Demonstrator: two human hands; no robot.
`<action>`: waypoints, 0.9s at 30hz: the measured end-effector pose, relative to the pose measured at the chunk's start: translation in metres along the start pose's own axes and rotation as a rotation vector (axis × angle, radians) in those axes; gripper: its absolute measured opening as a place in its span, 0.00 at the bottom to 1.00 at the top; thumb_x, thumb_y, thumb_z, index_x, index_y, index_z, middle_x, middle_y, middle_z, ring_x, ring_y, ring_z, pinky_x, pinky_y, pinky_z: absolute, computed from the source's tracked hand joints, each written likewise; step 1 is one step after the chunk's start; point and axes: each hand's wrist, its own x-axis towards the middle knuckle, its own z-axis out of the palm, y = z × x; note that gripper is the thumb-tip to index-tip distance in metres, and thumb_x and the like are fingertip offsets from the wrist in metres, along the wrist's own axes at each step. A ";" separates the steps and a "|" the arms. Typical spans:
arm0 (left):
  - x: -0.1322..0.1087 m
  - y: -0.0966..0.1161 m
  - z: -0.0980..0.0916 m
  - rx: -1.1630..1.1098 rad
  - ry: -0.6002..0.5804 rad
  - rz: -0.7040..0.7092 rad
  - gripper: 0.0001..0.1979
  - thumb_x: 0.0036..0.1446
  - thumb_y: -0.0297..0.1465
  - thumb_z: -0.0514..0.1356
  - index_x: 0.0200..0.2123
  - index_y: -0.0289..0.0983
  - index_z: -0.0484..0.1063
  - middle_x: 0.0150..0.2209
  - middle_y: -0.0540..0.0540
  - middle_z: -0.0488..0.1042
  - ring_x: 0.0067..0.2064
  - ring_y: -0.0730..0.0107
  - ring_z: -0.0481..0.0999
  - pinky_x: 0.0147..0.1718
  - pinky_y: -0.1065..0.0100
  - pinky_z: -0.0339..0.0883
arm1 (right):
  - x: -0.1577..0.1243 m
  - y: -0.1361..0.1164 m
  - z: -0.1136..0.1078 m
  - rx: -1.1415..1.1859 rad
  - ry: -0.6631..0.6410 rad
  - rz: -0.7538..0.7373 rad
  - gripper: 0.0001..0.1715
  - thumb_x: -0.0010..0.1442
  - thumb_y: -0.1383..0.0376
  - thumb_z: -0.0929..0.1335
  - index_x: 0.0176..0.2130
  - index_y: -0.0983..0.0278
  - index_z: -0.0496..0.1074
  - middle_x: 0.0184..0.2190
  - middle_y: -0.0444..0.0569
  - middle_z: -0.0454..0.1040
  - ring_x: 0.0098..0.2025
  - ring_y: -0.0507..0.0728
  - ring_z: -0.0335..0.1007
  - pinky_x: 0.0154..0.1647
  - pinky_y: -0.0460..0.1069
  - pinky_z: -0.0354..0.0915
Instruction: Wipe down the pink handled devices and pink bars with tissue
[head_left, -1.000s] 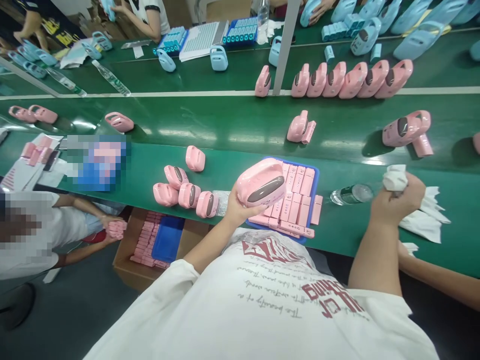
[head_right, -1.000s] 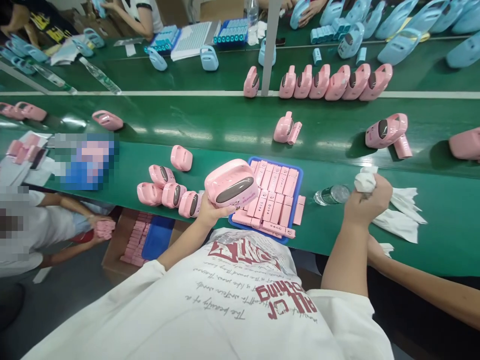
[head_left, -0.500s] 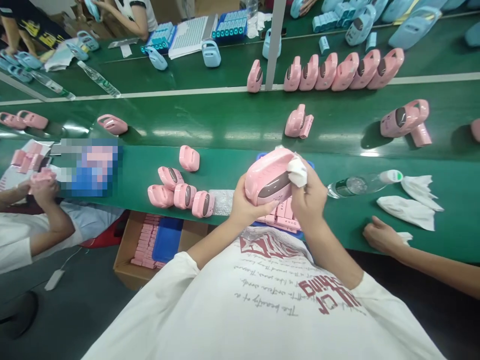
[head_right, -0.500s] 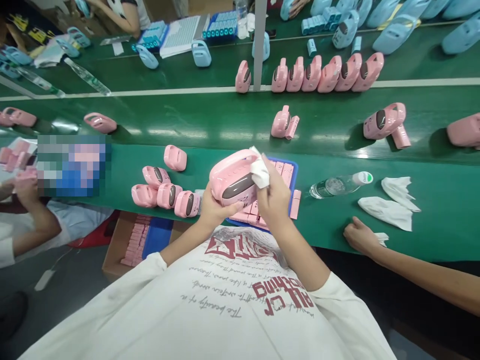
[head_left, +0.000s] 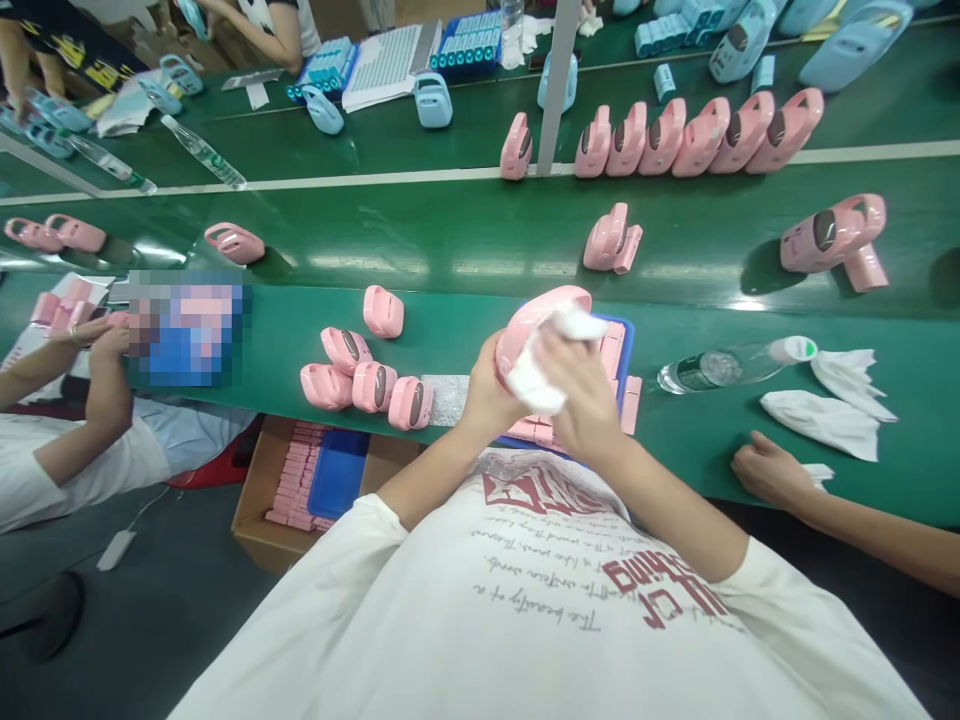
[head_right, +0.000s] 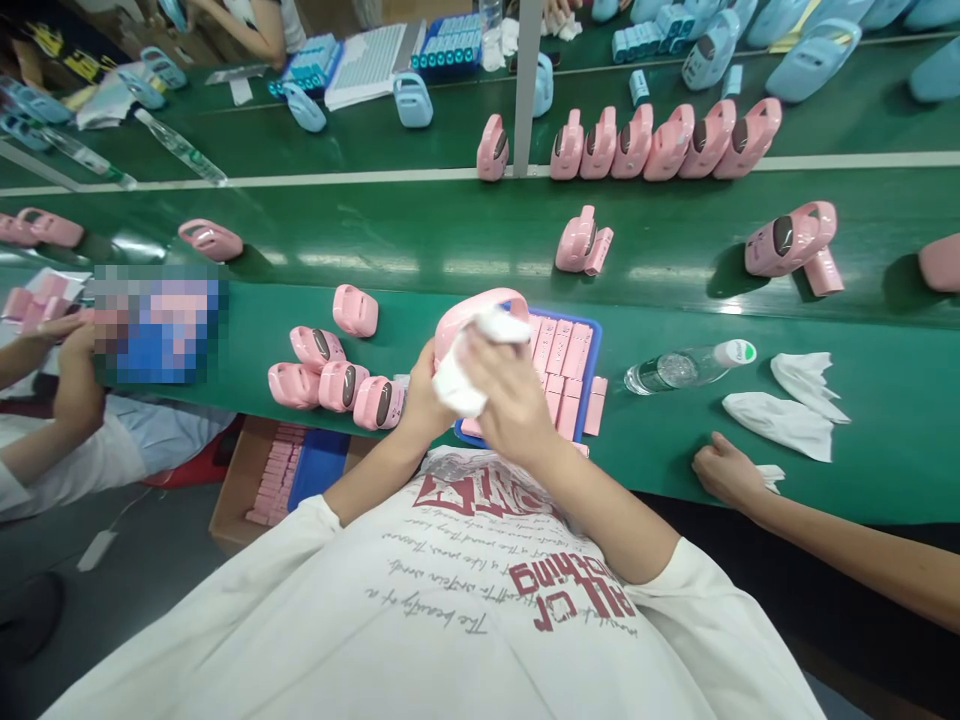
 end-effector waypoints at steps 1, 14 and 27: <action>0.000 0.000 0.001 -0.007 0.004 -0.007 0.28 0.44 0.41 0.68 0.46 0.35 0.67 0.48 0.39 0.73 0.50 0.56 0.73 0.51 0.57 0.66 | 0.000 -0.002 0.002 0.004 -0.019 -0.054 0.31 0.66 0.65 0.58 0.66 0.56 0.52 0.63 0.52 0.61 0.66 0.63 0.53 0.65 0.65 0.52; 0.003 0.001 -0.002 0.134 0.016 0.218 0.30 0.45 0.40 0.67 0.51 0.38 0.65 0.51 0.41 0.73 0.51 0.57 0.73 0.51 0.61 0.67 | -0.010 -0.008 0.021 0.025 0.155 0.015 0.30 0.66 0.62 0.58 0.66 0.55 0.52 0.65 0.49 0.57 0.68 0.62 0.47 0.66 0.66 0.49; 0.002 0.017 -0.016 -0.347 -0.404 -0.055 0.39 0.33 0.52 0.68 0.48 0.36 0.69 0.47 0.38 0.76 0.52 0.46 0.73 0.49 0.52 0.69 | 0.004 -0.010 -0.006 0.467 0.401 0.631 0.29 0.66 0.48 0.55 0.53 0.61 0.71 0.44 0.53 0.76 0.53 0.61 0.71 0.53 0.57 0.70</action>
